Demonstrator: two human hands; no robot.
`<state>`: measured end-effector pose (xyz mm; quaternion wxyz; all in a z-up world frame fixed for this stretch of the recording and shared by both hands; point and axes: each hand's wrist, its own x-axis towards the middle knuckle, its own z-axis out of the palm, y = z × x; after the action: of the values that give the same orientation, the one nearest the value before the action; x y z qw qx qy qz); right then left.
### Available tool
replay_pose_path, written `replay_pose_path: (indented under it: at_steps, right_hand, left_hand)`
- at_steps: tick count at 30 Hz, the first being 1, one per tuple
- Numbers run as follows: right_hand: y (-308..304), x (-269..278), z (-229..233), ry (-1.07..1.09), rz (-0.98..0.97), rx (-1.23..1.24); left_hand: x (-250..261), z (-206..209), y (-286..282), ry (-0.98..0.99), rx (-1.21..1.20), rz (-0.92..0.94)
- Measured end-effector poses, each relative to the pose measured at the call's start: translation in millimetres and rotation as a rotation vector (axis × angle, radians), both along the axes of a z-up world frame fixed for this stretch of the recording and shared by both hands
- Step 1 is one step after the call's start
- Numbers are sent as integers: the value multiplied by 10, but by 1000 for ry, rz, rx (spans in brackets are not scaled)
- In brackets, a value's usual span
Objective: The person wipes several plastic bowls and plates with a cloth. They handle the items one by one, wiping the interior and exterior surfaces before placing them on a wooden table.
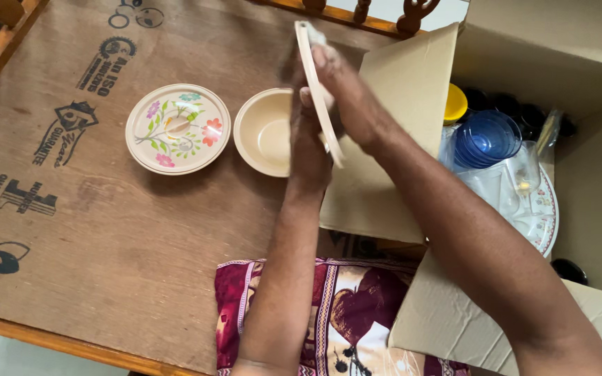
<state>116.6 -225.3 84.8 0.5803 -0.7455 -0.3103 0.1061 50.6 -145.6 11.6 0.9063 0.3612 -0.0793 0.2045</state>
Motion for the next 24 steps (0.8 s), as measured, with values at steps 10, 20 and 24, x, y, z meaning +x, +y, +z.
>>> replay_pose_path:
  at_steps: [10,20,24]
  right_hand:
    - [119,-313,208,-187,169,-264]
    - [-115,-5,340,69,-27,261]
    - [-19,73,149,-320,-326,-33]
  left_hand:
    - [176,-401,535,178,-16,272]
    - [-54,-186,670,-196,-607,-173]
    - [-111,34,492,-186,-541,-89]
